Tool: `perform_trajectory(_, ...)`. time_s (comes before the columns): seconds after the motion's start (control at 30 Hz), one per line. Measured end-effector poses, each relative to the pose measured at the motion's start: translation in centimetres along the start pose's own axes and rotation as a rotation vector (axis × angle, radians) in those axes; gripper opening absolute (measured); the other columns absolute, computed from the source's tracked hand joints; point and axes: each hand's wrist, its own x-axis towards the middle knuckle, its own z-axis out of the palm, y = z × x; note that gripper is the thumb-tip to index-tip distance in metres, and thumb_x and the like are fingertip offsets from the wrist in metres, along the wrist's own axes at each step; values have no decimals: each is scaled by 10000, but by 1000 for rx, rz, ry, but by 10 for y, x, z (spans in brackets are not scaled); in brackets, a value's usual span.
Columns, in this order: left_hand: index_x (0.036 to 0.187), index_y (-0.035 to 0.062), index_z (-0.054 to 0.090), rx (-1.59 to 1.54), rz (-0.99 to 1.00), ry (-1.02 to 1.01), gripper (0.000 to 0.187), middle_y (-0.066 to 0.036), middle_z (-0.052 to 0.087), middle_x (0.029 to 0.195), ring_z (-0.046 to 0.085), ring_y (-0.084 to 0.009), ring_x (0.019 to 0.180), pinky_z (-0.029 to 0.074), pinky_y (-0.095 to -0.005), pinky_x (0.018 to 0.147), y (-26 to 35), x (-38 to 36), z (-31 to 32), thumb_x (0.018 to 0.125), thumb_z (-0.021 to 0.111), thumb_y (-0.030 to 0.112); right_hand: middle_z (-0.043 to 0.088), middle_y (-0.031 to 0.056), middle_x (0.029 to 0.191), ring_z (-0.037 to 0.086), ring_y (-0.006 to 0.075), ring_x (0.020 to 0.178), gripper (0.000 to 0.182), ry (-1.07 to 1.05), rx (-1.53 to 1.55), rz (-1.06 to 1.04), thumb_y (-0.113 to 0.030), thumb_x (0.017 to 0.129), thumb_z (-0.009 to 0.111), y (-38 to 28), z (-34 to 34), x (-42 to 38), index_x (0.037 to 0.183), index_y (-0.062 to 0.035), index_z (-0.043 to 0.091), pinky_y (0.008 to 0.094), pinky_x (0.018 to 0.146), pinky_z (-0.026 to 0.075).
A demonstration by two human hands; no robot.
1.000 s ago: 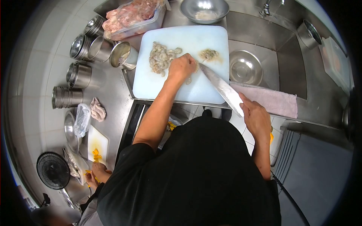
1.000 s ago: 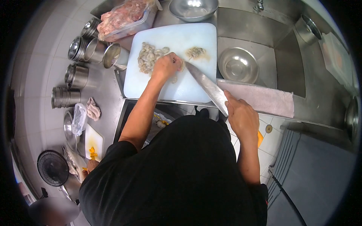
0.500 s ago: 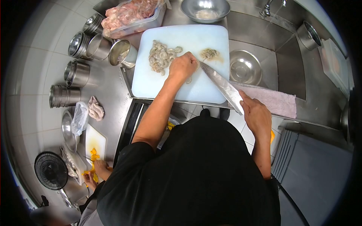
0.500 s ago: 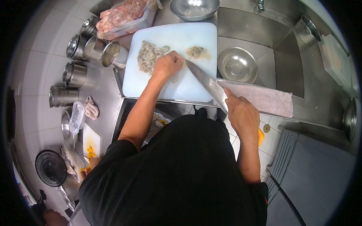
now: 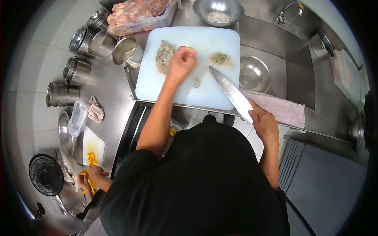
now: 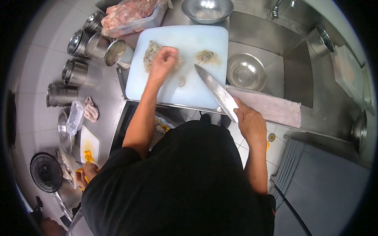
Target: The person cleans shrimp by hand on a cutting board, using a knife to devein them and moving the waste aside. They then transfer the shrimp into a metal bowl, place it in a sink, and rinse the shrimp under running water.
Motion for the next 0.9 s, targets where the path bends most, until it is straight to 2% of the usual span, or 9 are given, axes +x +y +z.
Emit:
perform_trajectory(0.1,1046,53,692,129,84,65,123,60,579,830,485,-48,724,425,-220,664,7,-11,-33,941,628,55,705,239,1116,675,415,1015,394,21,58,66,-267,972,626,1,-12,-5,1346,-147,661,466,868,527)
perform_trajectory(0.2,1073,49,696,255,42,108,133,50,586,856,498,-49,750,424,-217,676,-2,-31,-44,961,625,60,714,246,1138,713,345,944,433,150,251,25,-155,947,674,22,-15,0,1365,-49,636,392,877,545)
perform_trajectory(0.33,1067,38,690,114,18,185,137,42,600,874,524,-52,769,436,-212,693,-39,-63,-40,966,599,26,702,233,1159,686,352,1003,478,274,197,-104,-134,893,731,13,-32,3,1338,2,624,356,931,518)
perform_trajectory(0.37,1063,38,689,137,33,190,135,42,600,871,521,-49,761,435,-212,686,-43,-67,-38,965,597,23,695,240,1160,662,423,1081,370,271,211,-119,-188,926,675,17,-31,6,1253,-18,639,440,930,513)
perform_trajectory(0.47,1050,39,686,184,35,203,128,43,598,855,512,-43,733,431,-212,663,-42,-73,-29,962,596,14,697,235,1092,671,419,1000,299,197,220,46,-189,923,678,5,-44,9,1159,-7,646,460,859,514)
perform_trajectory(0.5,1046,38,685,186,13,203,126,43,595,847,508,-42,722,428,-213,654,-43,-72,-30,960,597,11,694,230,987,672,413,913,254,283,200,2,-197,927,678,6,-44,12,1092,-8,643,474,795,504)
perform_trajectory(0.7,1032,48,693,244,34,196,134,13,598,826,507,-55,676,427,-225,624,-46,-67,-34,941,605,4,689,230,878,672,430,829,246,476,68,-64,-216,940,680,-8,-93,31,1090,-22,656,468,748,518)
perform_trajectory(0.83,1021,42,699,292,59,200,136,-22,606,847,519,-77,667,434,-235,625,-47,-67,-32,927,611,0,741,182,953,735,339,855,355,749,182,-141,-248,966,683,-23,-142,46,1273,-70,671,430,746,534)
perform_trajectory(0.9,1020,41,700,293,59,200,137,-28,607,856,524,-82,669,439,-241,627,-47,-68,-32,922,613,-1,759,107,1032,688,217,753,425,875,306,-185,-268,984,678,-21,-165,62,1386,-139,628,359,663,523)
